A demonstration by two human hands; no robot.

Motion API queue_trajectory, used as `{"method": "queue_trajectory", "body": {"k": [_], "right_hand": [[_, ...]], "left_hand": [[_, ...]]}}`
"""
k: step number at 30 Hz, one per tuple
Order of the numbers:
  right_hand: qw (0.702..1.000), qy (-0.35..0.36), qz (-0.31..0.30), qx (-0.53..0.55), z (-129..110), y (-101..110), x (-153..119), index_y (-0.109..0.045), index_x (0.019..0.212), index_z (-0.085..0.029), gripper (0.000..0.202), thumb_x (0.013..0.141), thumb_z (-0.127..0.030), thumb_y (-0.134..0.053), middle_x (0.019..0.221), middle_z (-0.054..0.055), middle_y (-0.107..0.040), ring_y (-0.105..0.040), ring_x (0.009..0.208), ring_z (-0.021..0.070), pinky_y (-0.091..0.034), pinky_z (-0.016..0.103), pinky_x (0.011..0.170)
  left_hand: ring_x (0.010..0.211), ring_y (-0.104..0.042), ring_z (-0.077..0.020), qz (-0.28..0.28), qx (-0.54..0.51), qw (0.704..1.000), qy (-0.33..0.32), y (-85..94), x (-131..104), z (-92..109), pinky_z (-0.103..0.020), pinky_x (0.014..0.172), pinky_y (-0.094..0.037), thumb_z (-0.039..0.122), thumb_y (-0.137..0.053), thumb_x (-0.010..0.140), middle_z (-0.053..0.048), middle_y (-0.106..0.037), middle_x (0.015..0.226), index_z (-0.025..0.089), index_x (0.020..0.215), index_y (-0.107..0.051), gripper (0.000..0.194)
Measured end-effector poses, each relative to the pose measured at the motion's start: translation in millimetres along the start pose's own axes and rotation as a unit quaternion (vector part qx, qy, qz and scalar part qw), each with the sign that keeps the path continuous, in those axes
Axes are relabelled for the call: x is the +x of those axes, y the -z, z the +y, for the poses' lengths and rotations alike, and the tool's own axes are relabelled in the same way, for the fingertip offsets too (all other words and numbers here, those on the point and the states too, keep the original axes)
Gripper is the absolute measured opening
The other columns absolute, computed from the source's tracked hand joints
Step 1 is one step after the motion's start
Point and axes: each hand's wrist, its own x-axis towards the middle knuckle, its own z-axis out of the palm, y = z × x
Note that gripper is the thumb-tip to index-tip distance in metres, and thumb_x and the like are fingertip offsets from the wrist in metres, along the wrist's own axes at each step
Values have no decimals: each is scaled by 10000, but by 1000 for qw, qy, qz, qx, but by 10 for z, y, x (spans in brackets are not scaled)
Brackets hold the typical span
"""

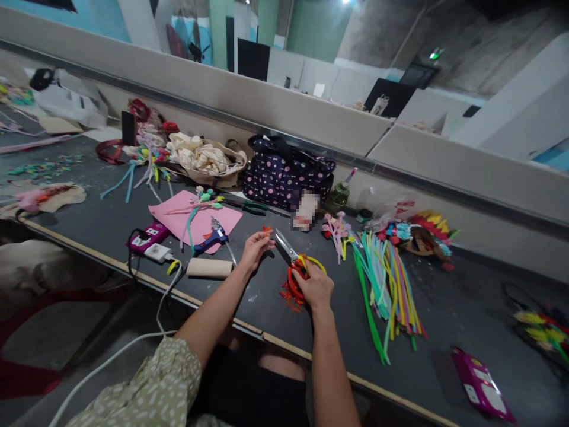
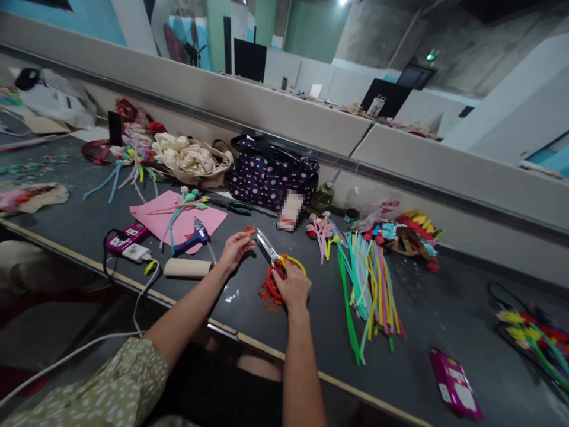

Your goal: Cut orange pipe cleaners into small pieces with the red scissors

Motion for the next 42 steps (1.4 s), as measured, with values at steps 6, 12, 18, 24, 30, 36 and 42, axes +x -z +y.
{"method": "queue_trajectory", "body": {"k": [6, 12, 18, 24, 30, 36, 42], "right_hand": [[999, 5, 27, 31, -13, 37, -3, -649, 1164, -172, 525, 866, -573, -486, 938, 79, -717, -643, 825, 183, -456, 267, 711], [996, 74, 14, 50, -28, 1, -27, -640, 1186, -168, 544, 863, -582, -493, 948, 82, -717, -646, 838, 178, -461, 260, 744], [996, 81, 8, 43, 7, -35, -45, -632, 1200, -173, 559, 860, -594, -493, 973, 82, -711, -644, 855, 181, -464, 265, 758], [996, 79, 7, 40, 12, -38, -43, -636, 1191, -177, 556, 861, -599, -487, 986, 84, -711, -645, 867, 186, -463, 269, 775], [996, 77, 4, 48, 13, -28, -37, -624, 1211, -173, 561, 865, -592, -485, 977, 89, -711, -641, 870, 187, -461, 275, 794], [997, 69, 3, 44, 17, -29, -34, -622, 1214, -174, 571, 862, -601, -483, 999, 82, -709, -641, 867, 182, -461, 270, 775], [997, 63, -1, 44, 10, -36, -35, -629, 1207, -179, 557, 859, -591, -489, 1014, 87, -710, -642, 887, 187, -465, 272, 777]], "left_hand": [[581, -580, -68, 55, -15, 998, -24, 16, 11, 5, -215, 599, -522, 215, -797, 580, 1, -631, 733, 144, 780, -620, 276], [500, -522, -56, 63, -31, 997, -28, 17, 24, 2, -210, 561, -493, 203, -778, 557, 31, -582, 627, 142, 762, -620, 266], [517, -534, -65, 67, -34, 997, -29, 7, 14, -2, -213, 576, -484, 203, -761, 566, 14, -601, 627, 139, 758, -638, 238], [546, -553, -77, 59, -24, 998, -21, 7, -9, 15, -223, 608, -489, 233, -772, 586, 3, -603, 618, 132, 761, -651, 236], [511, -532, -66, 70, -28, 997, -22, 34, 20, -15, -217, 595, -483, 236, -782, 574, 23, -584, 588, 141, 758, -652, 244], [498, -547, -74, 77, -22, 997, -18, 25, 20, -22, -228, 575, -492, 228, -803, 536, 14, -612, 605, 133, 771, -657, 292], [514, -562, -87, 70, -32, 997, -1, 20, 12, 15, -233, 573, -504, 231, -796, 552, 5, -612, 592, 134, 764, -648, 276]]}}
